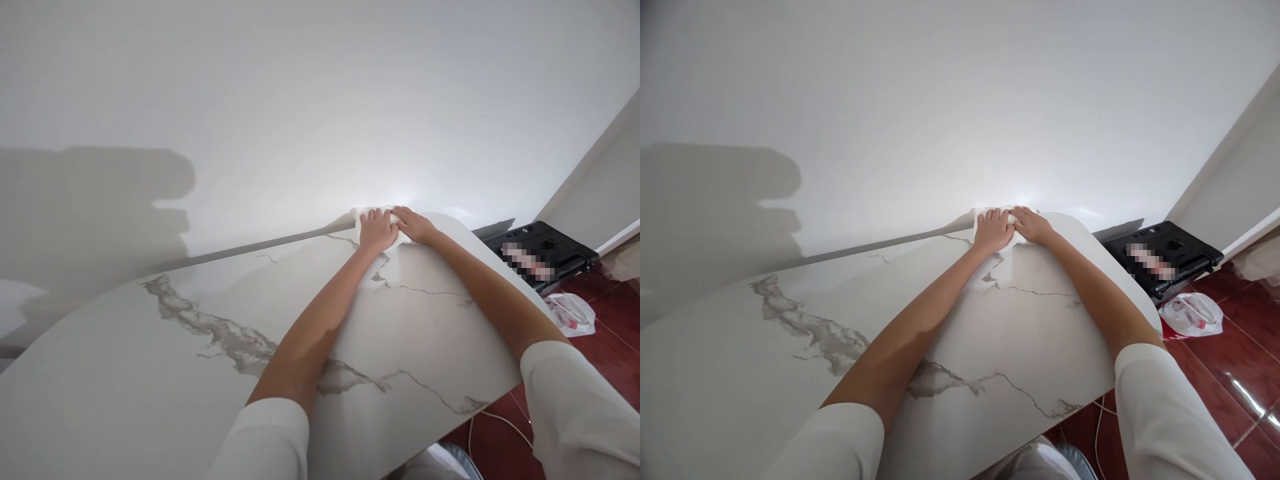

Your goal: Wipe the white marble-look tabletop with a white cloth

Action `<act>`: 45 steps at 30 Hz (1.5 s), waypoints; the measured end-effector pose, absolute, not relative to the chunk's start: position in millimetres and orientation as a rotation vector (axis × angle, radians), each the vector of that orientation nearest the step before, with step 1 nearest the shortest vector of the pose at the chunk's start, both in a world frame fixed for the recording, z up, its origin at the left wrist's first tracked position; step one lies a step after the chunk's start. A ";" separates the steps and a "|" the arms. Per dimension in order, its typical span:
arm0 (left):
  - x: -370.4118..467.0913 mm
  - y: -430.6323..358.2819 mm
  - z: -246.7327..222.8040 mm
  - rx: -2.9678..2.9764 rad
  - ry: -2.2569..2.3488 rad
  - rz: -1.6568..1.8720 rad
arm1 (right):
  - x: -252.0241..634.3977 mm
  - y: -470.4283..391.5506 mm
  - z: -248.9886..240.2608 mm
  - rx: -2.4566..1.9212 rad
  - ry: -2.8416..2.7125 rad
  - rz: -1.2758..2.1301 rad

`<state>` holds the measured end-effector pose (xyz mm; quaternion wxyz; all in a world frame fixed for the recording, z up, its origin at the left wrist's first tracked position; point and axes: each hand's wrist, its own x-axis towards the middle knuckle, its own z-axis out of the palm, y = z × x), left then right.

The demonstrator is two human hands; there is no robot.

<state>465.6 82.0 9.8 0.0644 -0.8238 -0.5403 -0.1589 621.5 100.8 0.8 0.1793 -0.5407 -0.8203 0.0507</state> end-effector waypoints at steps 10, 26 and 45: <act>472.0 48.8 9.5 -2.508 -1.613 -0.509 | 633.7 73.2 -11.0 -1.522 -2.284 0.064; 461.4 -58.9 11.1 -2.632 -1.470 -0.485 | 632.3 -57.4 -16.3 -1.499 -2.279 -0.110; 450.1 -203.7 12.6 -2.701 -1.484 -0.455 | 629.4 -204.4 -12.1 -1.387 -2.387 -0.053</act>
